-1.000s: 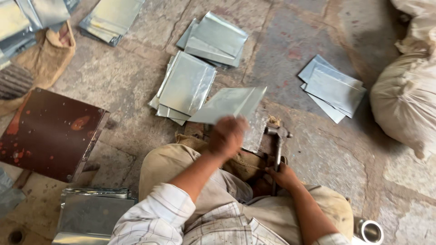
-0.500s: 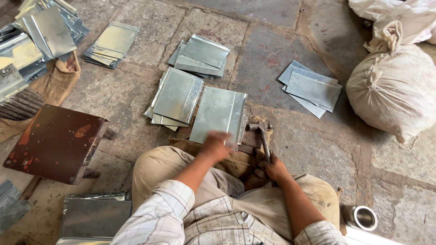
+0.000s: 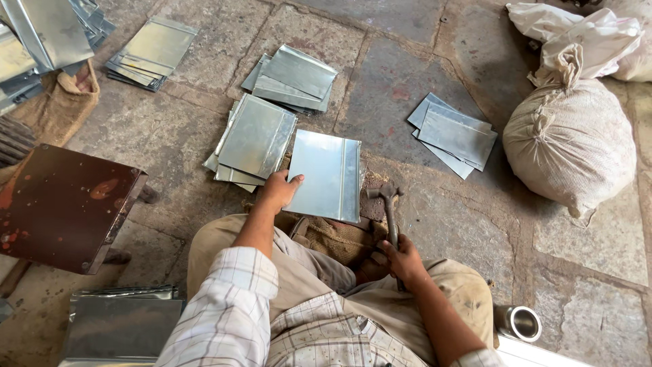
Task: The person uses a hammer to flatten or shape small metal sheets on a metal block.
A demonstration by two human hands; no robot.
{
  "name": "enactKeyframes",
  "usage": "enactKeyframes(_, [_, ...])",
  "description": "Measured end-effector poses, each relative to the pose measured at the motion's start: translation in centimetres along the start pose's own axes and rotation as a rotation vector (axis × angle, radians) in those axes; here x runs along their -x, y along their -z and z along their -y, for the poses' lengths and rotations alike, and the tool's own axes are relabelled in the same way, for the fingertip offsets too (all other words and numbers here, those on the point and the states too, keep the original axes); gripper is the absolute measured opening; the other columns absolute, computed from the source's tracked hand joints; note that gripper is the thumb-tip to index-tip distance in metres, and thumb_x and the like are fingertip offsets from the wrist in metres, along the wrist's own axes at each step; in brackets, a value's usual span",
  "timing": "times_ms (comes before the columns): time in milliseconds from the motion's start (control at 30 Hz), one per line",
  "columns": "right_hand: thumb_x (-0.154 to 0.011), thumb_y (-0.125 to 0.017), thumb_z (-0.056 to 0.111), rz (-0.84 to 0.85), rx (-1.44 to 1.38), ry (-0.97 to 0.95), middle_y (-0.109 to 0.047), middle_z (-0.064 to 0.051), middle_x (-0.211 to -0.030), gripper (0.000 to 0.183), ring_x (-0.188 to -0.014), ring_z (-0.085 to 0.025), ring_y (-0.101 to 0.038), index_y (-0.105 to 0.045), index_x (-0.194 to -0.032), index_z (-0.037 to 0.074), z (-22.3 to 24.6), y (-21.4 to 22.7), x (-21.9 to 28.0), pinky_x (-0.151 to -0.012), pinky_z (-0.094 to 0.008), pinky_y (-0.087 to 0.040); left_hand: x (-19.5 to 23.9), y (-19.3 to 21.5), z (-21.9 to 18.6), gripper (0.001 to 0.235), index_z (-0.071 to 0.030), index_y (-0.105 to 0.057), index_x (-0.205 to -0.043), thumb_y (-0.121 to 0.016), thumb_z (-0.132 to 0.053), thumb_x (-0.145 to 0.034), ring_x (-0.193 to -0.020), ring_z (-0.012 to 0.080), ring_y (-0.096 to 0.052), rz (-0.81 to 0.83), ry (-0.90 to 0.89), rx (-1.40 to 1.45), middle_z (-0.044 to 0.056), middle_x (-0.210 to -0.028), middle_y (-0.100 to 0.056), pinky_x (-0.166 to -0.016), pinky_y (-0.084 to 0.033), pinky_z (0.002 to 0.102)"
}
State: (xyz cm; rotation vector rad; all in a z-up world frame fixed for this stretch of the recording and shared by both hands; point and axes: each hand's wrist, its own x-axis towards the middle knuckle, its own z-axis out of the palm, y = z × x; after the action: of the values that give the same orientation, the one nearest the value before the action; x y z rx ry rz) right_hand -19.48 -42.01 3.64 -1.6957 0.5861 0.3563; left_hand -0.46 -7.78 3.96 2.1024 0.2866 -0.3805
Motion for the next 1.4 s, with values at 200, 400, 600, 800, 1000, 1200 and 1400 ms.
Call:
enactKeyframes(200, [-0.098,-0.061,0.015,-0.354,0.209,0.735,-0.053,-0.002,-0.076,0.023,-0.063,-0.012,-0.050,-0.049,-0.115,0.006,8.2,-0.5,5.2,-0.052,-0.030,-0.042,1.9,1.0,0.5,0.037,0.003,-0.065,-0.111,-0.068,-0.031,-0.098,-0.102,0.0452,-0.069,-0.261,-0.127,0.060,0.027,-0.106,-0.073,-0.088,-0.053,0.049])
enactKeyframes(400, [-0.103,-0.057,0.018,-0.507,-0.127,1.339,-0.057,-0.011,-0.083,0.010,-0.070,-0.024,-0.057,-0.053,-0.106,0.009,17.4,6.9,7.7,-0.061,-0.039,-0.051,2.4,0.5,1.3,0.046,0.001,-0.057,-0.118,-0.075,-0.031,-0.091,-0.105,0.0451,-0.067,-0.433,-0.073,0.084,0.026,-0.113,-0.070,-0.088,-0.053,0.050])
enactKeyframes(600, [-0.096,-0.056,0.016,-0.660,0.078,1.410,-0.060,-0.015,-0.084,0.011,-0.074,-0.032,-0.060,-0.054,-0.102,0.007,12.7,4.6,5.6,-0.064,-0.045,-0.053,3.8,0.7,0.1,0.048,-0.002,-0.052,-0.126,-0.073,-0.029,-0.093,-0.107,0.0414,-0.070,-0.362,0.008,0.145,0.024,-0.118,-0.070,-0.089,-0.055,0.049])
enactKeyframes(800, [-0.097,-0.056,0.016,-0.151,0.826,0.355,-0.066,-0.021,-0.077,0.024,-0.068,-0.045,-0.066,-0.052,-0.118,0.004,3.6,-3.6,2.4,-0.060,-0.055,-0.053,3.8,0.6,0.7,0.047,-0.002,-0.054,-0.129,-0.072,-0.025,-0.092,-0.110,0.0425,-0.068,-0.403,-0.070,0.181,0.024,-0.119,-0.070,-0.091,-0.054,0.049])
enactKeyframes(1000, [-0.097,-0.060,0.016,-0.340,0.671,0.659,-0.065,-0.019,-0.069,0.012,-0.054,-0.034,-0.063,-0.055,-0.100,0.006,13.0,-1.7,4.8,-0.050,-0.046,-0.051,3.5,0.9,0.9,0.047,-0.001,-0.055,-0.125,-0.076,-0.028,-0.092,-0.110,0.0448,-0.066,-0.438,-0.104,0.060,0.026,-0.120,-0.068,-0.090,-0.053,0.050])
enactKeyframes(1200, [-0.097,-0.059,0.007,-0.558,0.201,1.444,-0.063,-0.015,-0.077,0.009,-0.058,-0.025,-0.059,-0.052,-0.103,0.005,19.9,2.7,8.6,-0.051,-0.039,-0.048,4.2,0.8,1.6,0.043,-0.005,-0.059,-0.126,-0.073,-0.025,-0.091,-0.107,0.0436,-0.067,-0.458,-0.072,0.122,0.023,-0.117,-0.071,-0.087,-0.054,0.050])
enactKeyframes(1400, [-0.091,-0.060,0.007,-0.337,0.453,1.116,-0.061,-0.016,-0.076,0.015,-0.064,-0.032,-0.060,-0.053,-0.104,0.006,7.3,-2.2,6.2,-0.056,-0.042,-0.048,4.4,0.8,1.4,0.042,-0.004,-0.058,-0.125,-0.074,-0.024,-0.092,-0.106,0.0425,-0.069,-0.483,-0.097,0.150,0.023,-0.117,-0.071,-0.086,-0.055,0.049])
